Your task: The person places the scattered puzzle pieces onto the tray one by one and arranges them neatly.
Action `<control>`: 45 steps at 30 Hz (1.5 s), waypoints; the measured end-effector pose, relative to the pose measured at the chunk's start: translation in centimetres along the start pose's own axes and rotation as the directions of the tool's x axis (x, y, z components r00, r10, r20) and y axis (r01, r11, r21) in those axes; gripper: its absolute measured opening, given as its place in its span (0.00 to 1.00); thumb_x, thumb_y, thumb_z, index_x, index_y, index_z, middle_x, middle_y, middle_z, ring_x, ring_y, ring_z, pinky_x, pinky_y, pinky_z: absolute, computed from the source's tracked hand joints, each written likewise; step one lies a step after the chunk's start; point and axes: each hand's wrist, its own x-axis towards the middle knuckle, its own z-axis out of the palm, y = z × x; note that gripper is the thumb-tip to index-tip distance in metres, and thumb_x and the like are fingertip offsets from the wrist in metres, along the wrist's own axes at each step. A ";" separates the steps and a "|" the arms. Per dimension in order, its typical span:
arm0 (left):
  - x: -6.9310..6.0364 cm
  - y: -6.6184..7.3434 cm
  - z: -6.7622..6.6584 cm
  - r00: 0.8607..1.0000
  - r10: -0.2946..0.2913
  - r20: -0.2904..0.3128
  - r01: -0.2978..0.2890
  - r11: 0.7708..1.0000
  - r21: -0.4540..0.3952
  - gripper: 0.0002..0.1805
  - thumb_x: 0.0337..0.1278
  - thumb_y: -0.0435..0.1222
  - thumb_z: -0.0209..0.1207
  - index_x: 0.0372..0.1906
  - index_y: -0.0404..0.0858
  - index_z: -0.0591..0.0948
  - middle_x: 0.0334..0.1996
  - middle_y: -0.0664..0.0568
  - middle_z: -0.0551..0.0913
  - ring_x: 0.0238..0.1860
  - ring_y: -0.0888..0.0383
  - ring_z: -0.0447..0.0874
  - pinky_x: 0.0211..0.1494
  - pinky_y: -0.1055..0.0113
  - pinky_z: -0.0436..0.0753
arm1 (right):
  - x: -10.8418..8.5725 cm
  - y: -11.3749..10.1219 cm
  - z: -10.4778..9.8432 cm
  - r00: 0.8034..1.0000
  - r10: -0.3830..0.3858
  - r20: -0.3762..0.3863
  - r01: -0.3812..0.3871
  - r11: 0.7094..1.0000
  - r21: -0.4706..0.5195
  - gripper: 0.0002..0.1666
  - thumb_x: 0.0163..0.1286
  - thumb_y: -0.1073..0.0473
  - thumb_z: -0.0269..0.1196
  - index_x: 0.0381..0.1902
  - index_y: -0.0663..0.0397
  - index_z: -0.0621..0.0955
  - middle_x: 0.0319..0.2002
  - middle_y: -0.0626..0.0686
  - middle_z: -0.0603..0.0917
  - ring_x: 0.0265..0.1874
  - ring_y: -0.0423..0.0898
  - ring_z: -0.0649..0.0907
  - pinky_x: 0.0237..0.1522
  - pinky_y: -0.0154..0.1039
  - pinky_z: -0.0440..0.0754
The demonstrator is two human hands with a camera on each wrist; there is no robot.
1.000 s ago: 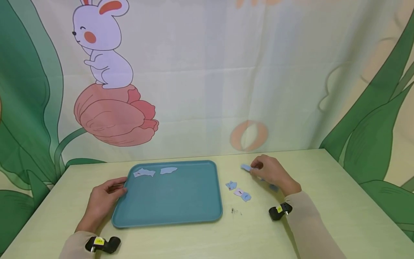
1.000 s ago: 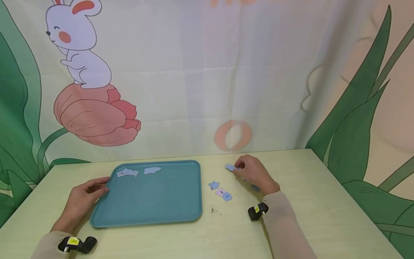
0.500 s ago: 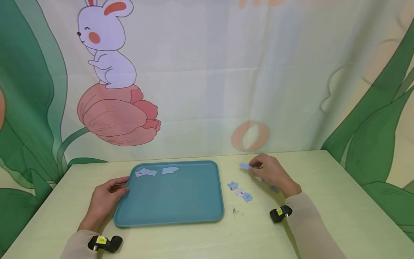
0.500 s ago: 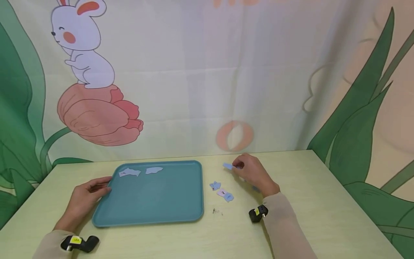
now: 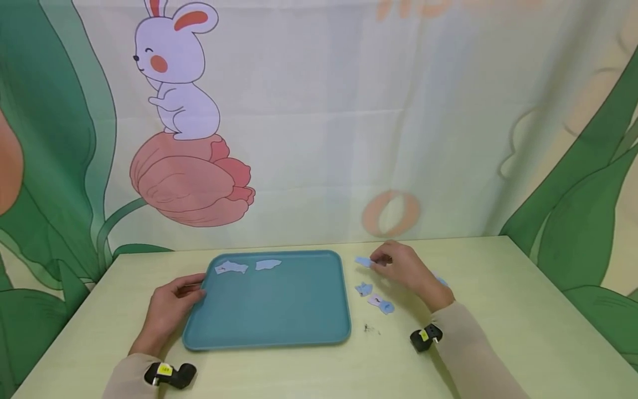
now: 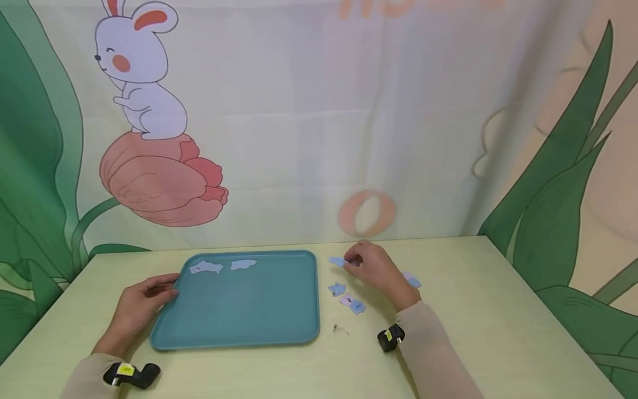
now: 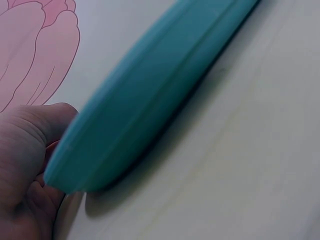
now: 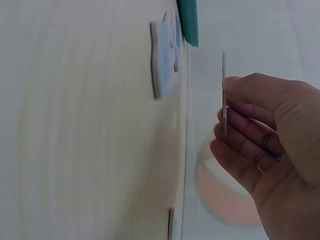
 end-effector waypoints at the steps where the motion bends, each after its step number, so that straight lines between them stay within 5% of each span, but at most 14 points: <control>1: 0.0 0.0 0.0 1.000 -0.001 0.001 0.001 1.000 0.002 0.24 0.73 0.30 0.63 0.69 0.29 0.79 0.61 0.33 0.82 0.60 0.40 0.82 0.47 0.82 0.77 | 0.1 -0.2 0.1 1.000 -0.013 0.006 0.013 1.000 0.000 0.05 0.70 0.64 0.72 0.41 0.60 0.89 0.39 0.51 0.85 0.39 0.48 0.84 0.47 0.48 0.85; 14: -0.1 -0.2 0.0 1.000 -0.013 0.000 0.013 1.000 0.008 0.24 0.73 0.31 0.63 0.70 0.30 0.79 0.62 0.34 0.82 0.61 0.41 0.82 0.49 0.81 0.79 | 2.0 -3.3 0.9 0.988 -0.094 0.120 0.101 0.994 -0.050 0.07 0.73 0.61 0.71 0.45 0.58 0.89 0.39 0.48 0.83 0.37 0.46 0.81 0.43 0.43 0.83; 27: -0.2 -0.1 0.1 1.000 -0.029 -0.001 0.029 1.000 -0.010 0.24 0.73 0.31 0.63 0.70 0.31 0.79 0.62 0.35 0.82 0.61 0.42 0.82 0.52 0.75 0.82 | 4.9 -4.8 2.3 0.978 -0.144 0.153 0.158 0.984 -0.084 0.08 0.74 0.59 0.71 0.45 0.58 0.88 0.42 0.50 0.84 0.41 0.48 0.84 0.47 0.44 0.84; 36: -0.1 0.0 -0.1 1.000 -0.010 -0.011 0.010 1.000 -0.012 0.23 0.73 0.31 0.63 0.69 0.30 0.80 0.60 0.34 0.83 0.60 0.41 0.82 0.47 0.83 0.77 | 7.0 -5.3 3.7 0.969 -0.157 0.191 0.175 0.981 -0.084 0.08 0.74 0.60 0.71 0.45 0.60 0.88 0.40 0.51 0.84 0.40 0.47 0.83 0.47 0.41 0.84; 45: 0.0 0.0 0.0 1.000 -0.017 -0.016 0.016 1.000 -0.005 0.23 0.73 0.31 0.63 0.69 0.31 0.80 0.61 0.35 0.83 0.60 0.41 0.82 0.54 0.74 0.83 | 8.3 -6.5 4.9 0.957 -0.171 0.235 0.200 0.974 -0.108 0.08 0.73 0.61 0.71 0.45 0.60 0.90 0.40 0.50 0.84 0.41 0.45 0.83 0.48 0.40 0.84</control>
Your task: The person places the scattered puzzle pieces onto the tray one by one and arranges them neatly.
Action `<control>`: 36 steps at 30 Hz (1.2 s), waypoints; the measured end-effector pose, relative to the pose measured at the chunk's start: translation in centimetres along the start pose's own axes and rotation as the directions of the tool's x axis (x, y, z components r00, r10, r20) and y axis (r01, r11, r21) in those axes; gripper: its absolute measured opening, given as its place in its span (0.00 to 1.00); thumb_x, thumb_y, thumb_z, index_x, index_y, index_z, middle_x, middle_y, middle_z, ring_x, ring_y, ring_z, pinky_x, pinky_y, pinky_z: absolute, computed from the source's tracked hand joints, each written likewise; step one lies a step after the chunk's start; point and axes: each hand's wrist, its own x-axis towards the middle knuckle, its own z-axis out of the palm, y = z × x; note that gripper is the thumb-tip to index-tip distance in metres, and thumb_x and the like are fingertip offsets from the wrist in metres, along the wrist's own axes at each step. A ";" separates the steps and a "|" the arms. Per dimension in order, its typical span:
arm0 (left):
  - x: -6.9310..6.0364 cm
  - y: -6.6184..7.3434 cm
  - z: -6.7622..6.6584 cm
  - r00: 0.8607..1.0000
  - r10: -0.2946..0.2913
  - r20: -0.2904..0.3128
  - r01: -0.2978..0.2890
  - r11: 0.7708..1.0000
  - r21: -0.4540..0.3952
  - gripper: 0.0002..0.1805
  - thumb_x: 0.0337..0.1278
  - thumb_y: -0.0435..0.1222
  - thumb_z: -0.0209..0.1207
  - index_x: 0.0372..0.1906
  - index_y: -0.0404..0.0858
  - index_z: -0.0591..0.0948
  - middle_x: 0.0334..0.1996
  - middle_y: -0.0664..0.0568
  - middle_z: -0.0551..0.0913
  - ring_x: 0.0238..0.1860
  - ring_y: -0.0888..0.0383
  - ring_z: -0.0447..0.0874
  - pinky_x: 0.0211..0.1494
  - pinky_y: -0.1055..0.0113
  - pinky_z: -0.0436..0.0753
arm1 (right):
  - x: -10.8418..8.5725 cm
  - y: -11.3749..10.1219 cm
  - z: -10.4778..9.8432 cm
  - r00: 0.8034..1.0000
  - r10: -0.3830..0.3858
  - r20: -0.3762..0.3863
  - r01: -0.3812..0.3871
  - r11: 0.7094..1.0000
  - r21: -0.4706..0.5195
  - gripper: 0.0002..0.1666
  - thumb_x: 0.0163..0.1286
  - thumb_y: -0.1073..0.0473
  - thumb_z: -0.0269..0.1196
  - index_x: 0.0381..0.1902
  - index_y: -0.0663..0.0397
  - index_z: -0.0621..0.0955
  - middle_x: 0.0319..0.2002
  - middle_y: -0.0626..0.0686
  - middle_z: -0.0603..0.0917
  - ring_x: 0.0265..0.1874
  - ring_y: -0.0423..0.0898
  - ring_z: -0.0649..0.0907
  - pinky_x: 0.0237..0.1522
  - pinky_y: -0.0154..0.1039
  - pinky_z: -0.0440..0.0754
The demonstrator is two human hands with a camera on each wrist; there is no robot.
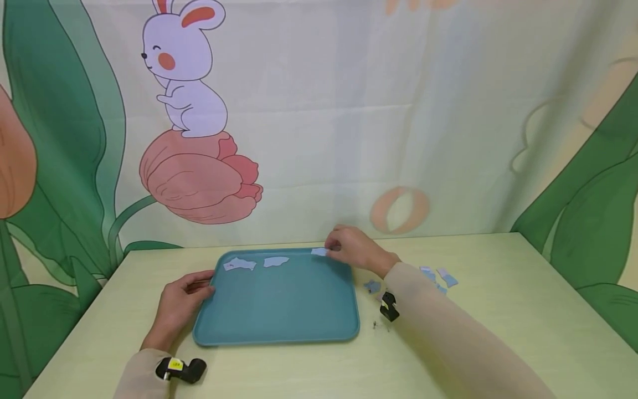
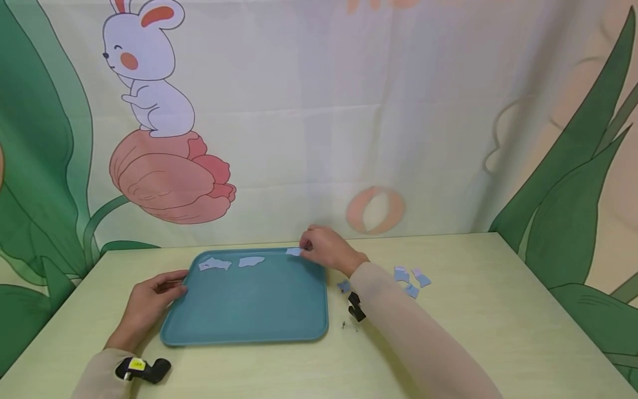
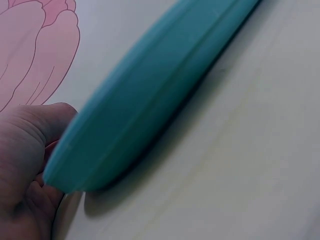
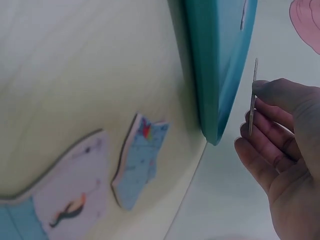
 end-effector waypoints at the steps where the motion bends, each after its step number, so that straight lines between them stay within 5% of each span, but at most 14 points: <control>1: 0.0 0.0 0.0 1.000 0.000 0.000 0.000 1.000 -0.001 0.23 0.73 0.30 0.63 0.69 0.31 0.80 0.61 0.35 0.83 0.60 0.41 0.82 0.53 0.75 0.83 | 0.1 -0.1 0.1 1.000 0.004 0.008 -0.004 1.000 -0.001 0.08 0.73 0.61 0.71 0.45 0.60 0.90 0.41 0.50 0.83 0.41 0.46 0.83 0.49 0.40 0.84; 19: 0.1 -0.1 0.0 1.000 0.003 -0.001 -0.003 1.000 0.002 0.23 0.73 0.30 0.63 0.69 0.31 0.80 0.61 0.35 0.83 0.60 0.42 0.83 0.54 0.74 0.83 | 1.7 -1.0 1.3 0.997 0.023 0.067 -0.022 1.000 -0.015 0.08 0.74 0.61 0.70 0.46 0.59 0.90 0.41 0.50 0.83 0.40 0.44 0.82 0.49 0.40 0.84; 26: 0.0 0.1 -0.2 1.000 0.011 -0.006 -0.011 1.000 0.000 0.23 0.72 0.30 0.63 0.68 0.30 0.81 0.60 0.35 0.83 0.59 0.42 0.83 0.50 0.81 0.80 | 2.1 -1.2 1.6 0.997 0.022 0.080 -0.021 1.000 -0.013 0.08 0.74 0.60 0.70 0.46 0.58 0.90 0.41 0.49 0.83 0.40 0.44 0.82 0.49 0.40 0.84; 36: 0.1 0.0 -0.1 1.000 -0.002 -0.004 0.002 1.000 0.004 0.23 0.73 0.31 0.63 0.69 0.31 0.81 0.61 0.36 0.83 0.60 0.42 0.83 0.57 0.68 0.85 | 2.6 -1.4 2.4 0.994 0.035 0.105 -0.033 0.999 -0.021 0.08 0.74 0.59 0.71 0.46 0.56 0.90 0.42 0.49 0.84 0.42 0.45 0.83 0.51 0.41 0.84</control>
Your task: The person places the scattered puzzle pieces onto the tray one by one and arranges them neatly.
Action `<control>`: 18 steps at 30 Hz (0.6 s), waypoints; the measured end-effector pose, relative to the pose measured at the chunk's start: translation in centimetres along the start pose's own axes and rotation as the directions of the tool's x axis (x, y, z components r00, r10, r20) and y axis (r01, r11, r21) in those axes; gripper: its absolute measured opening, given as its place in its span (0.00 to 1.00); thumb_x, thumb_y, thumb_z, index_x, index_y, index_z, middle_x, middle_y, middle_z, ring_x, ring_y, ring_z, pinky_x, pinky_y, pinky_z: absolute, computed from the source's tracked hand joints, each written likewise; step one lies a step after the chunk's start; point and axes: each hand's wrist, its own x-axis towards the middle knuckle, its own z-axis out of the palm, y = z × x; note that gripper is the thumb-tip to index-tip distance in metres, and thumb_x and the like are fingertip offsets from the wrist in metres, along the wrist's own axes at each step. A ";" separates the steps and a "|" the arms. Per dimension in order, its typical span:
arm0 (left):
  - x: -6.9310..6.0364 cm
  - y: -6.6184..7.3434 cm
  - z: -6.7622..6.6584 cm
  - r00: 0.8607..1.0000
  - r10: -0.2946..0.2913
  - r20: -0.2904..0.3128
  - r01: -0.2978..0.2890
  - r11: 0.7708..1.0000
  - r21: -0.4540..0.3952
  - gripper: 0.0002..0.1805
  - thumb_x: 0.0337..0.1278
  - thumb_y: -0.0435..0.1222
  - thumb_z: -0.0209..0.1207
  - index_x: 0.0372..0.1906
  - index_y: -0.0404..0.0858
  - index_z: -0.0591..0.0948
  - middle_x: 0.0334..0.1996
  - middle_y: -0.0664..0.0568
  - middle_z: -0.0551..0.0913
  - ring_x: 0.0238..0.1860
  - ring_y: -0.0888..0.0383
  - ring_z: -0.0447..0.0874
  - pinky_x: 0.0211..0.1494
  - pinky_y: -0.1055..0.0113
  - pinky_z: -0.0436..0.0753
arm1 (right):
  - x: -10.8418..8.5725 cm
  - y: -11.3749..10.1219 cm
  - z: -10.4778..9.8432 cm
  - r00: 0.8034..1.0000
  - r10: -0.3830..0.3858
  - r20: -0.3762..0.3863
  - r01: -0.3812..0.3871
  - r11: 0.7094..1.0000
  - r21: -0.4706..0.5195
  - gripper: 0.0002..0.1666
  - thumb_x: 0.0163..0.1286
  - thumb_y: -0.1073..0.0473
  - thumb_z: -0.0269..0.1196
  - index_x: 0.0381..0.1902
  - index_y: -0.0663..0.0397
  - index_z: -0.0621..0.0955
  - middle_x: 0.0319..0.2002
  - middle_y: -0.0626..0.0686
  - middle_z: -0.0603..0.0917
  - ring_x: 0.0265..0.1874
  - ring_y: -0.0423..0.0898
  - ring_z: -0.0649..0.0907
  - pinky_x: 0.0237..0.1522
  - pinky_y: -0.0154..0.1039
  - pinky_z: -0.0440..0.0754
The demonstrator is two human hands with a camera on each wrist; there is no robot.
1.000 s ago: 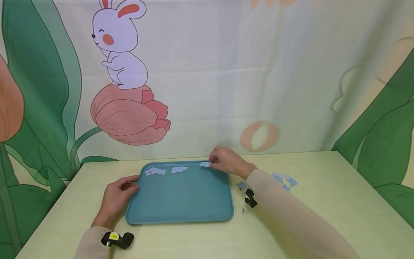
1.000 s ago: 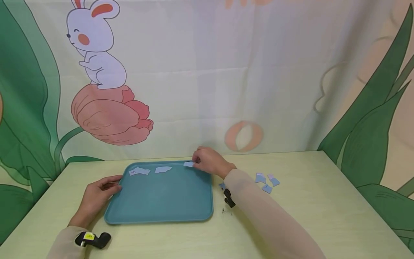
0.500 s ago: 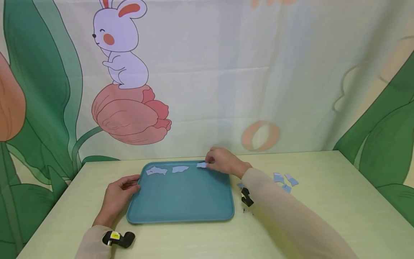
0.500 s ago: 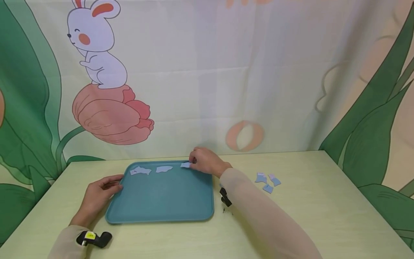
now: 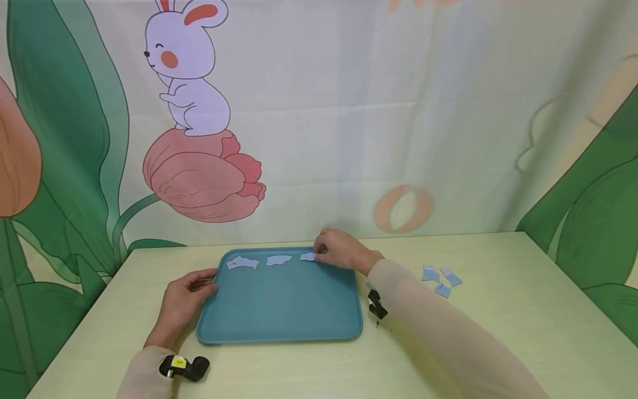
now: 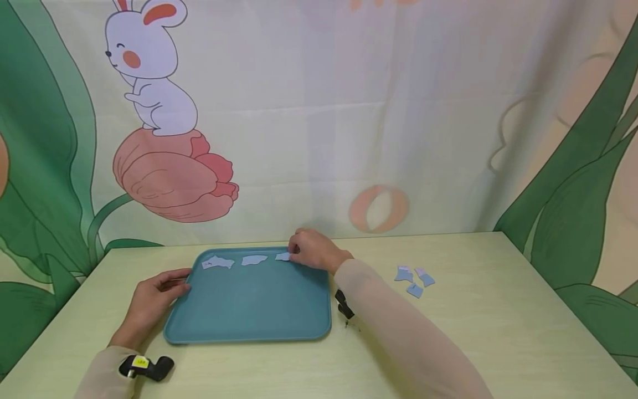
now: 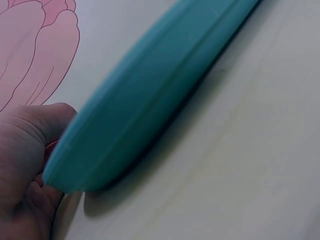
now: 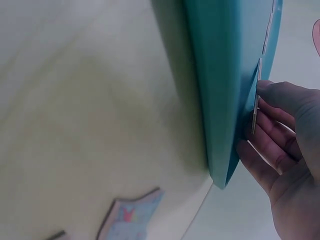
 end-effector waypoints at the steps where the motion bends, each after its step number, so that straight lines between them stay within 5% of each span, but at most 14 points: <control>1: 0.0 0.0 0.0 1.000 -0.001 0.001 0.001 1.000 -0.001 0.23 0.73 0.31 0.64 0.69 0.31 0.81 0.60 0.36 0.84 0.60 0.42 0.83 0.57 0.68 0.85 | 0.0 0.0 0.0 1.000 0.001 0.003 -0.001 1.000 -0.001 0.08 0.74 0.59 0.71 0.46 0.56 0.90 0.42 0.49 0.84 0.43 0.45 0.83 0.51 0.41 0.84; 18: -0.1 0.1 0.1 1.000 -0.021 0.006 0.021 1.000 0.003 0.23 0.73 0.31 0.63 0.69 0.32 0.80 0.61 0.36 0.83 0.60 0.42 0.82 0.58 0.65 0.85 | 0.1 -0.1 0.6 1.000 -0.010 0.010 0.010 1.000 -0.024 0.08 0.75 0.59 0.70 0.48 0.55 0.90 0.42 0.49 0.83 0.42 0.45 0.82 0.52 0.41 0.83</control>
